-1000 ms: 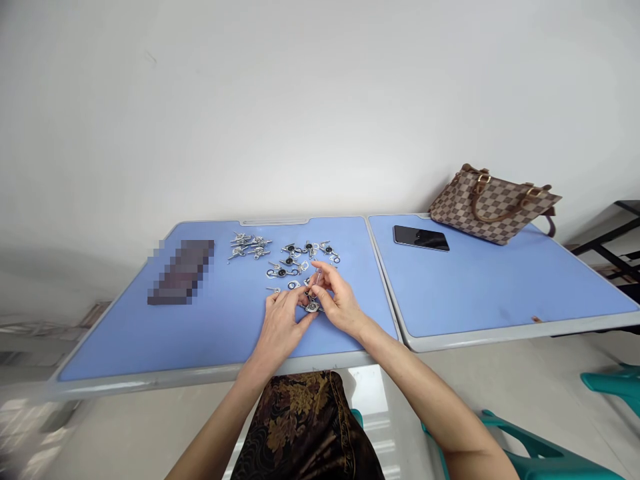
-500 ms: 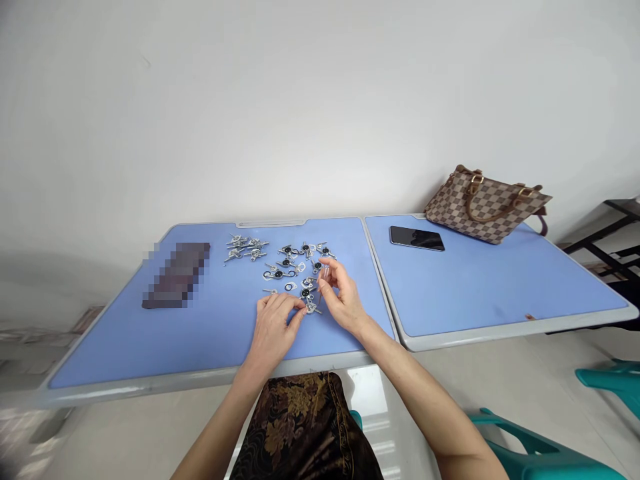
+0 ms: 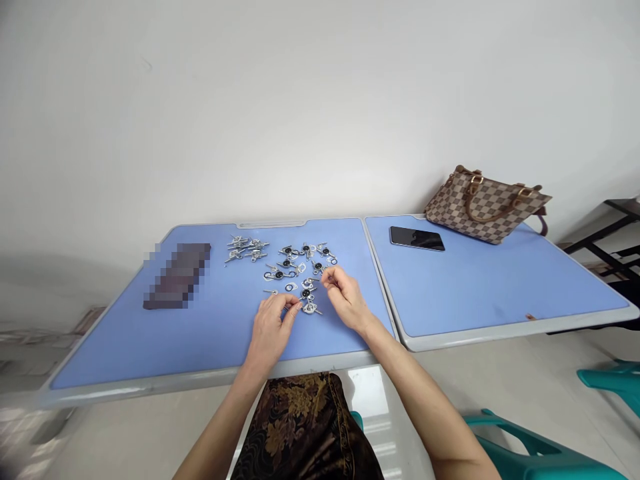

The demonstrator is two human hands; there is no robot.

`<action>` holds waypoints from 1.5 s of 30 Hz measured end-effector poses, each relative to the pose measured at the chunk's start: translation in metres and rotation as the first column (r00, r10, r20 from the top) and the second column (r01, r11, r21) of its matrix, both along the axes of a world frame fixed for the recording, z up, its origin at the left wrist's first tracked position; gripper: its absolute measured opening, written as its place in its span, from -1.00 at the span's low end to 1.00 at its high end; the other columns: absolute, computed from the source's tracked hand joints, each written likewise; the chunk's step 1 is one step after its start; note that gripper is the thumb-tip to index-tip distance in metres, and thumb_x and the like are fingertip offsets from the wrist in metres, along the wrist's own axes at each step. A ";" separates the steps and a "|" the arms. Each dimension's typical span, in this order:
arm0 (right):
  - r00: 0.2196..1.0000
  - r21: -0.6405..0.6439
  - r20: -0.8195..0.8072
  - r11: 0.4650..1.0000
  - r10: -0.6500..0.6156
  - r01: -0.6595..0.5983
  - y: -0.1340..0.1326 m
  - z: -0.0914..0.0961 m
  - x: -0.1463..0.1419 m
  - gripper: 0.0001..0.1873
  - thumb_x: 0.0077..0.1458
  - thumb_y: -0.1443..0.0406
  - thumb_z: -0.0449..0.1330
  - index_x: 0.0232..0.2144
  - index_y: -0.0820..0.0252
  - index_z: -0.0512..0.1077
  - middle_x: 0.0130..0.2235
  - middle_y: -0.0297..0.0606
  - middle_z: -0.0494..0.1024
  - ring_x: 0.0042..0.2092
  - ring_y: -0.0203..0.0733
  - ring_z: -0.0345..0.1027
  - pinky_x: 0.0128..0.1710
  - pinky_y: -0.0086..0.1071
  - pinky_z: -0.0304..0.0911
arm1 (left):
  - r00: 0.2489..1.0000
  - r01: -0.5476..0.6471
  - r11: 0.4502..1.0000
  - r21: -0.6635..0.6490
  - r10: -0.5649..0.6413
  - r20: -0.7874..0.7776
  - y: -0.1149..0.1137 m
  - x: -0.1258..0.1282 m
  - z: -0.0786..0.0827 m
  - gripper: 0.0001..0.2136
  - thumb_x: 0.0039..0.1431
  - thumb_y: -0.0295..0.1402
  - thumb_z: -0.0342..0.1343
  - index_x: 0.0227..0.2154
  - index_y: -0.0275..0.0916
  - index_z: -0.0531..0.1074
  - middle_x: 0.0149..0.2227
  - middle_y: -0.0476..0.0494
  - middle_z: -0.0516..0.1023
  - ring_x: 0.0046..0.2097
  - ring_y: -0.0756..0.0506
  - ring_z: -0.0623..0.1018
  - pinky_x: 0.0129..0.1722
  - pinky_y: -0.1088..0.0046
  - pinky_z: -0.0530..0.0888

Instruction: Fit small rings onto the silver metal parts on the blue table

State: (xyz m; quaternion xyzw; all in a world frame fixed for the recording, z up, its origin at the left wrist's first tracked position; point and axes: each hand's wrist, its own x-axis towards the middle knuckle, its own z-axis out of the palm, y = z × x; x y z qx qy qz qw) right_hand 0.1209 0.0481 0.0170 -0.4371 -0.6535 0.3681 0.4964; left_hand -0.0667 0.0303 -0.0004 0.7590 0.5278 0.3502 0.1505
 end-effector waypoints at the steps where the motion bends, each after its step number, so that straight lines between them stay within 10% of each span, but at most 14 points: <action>1: 0.997 -0.042 0.065 0.998 0.039 -0.036 0.000 0.002 0.003 -0.93 0.14 0.37 0.02 -0.35 0.15 0.30 -0.48 -0.44 0.23 -0.46 -0.33 0.08 -0.43 -0.44 0.07 | 1.000 -0.001 1.000 -0.003 0.001 0.023 0.000 0.000 0.000 -0.92 0.28 -0.38 0.02 -0.34 -0.19 0.37 -0.32 -0.05 0.54 -0.22 -0.11 0.50 -0.16 0.33 0.35; 7: 0.907 -0.186 0.320 0.957 0.273 -0.223 0.004 0.001 0.012 -0.94 0.11 0.33 0.19 -0.32 0.16 0.45 -0.48 -0.44 0.34 -0.44 -0.33 0.18 -0.39 -0.45 0.14 | 0.997 0.035 0.999 0.034 -0.037 0.061 0.000 -0.001 0.002 -0.91 0.27 -0.40 0.01 -0.25 -0.19 0.41 -0.28 -0.07 0.53 -0.20 -0.10 0.49 -0.16 0.35 0.41; 22: 0.871 -0.123 0.405 0.960 0.280 -0.251 0.005 -0.002 0.008 -0.92 0.18 0.35 0.15 -0.33 0.18 0.46 -0.33 -0.33 0.53 -0.32 -0.27 0.33 -0.26 -0.41 0.21 | 0.988 0.100 0.992 0.081 -0.089 -0.123 0.001 0.001 -0.002 -0.86 0.29 -0.46 0.00 -0.30 -0.17 0.46 -0.24 -0.07 0.57 -0.15 -0.12 0.47 -0.14 0.30 0.31; 31: 0.866 -0.017 0.488 0.991 -0.109 0.134 0.019 -0.003 0.034 -0.88 0.17 0.37 0.11 -0.34 0.19 0.46 -0.32 -0.27 0.54 -0.30 -0.22 0.35 -0.23 -0.35 0.20 | 0.999 0.037 0.990 0.133 -0.033 -0.033 0.005 0.010 0.011 -0.88 0.28 -0.43 0.01 -0.26 -0.17 0.46 -0.25 -0.07 0.59 -0.15 -0.11 0.50 -0.13 0.29 0.30; 45: 0.755 0.039 0.648 0.994 -0.101 0.099 0.025 -0.013 0.040 -0.90 0.20 0.41 0.14 -0.34 0.21 0.45 -0.30 -0.23 0.52 -0.25 -0.20 0.39 -0.22 -0.38 0.18 | 0.867 0.230 0.969 0.094 -0.161 -0.471 0.045 0.070 0.023 -0.86 0.21 -0.55 -0.02 -0.35 -0.22 0.40 -0.32 -0.16 0.55 -0.20 -0.21 0.49 -0.19 0.20 0.26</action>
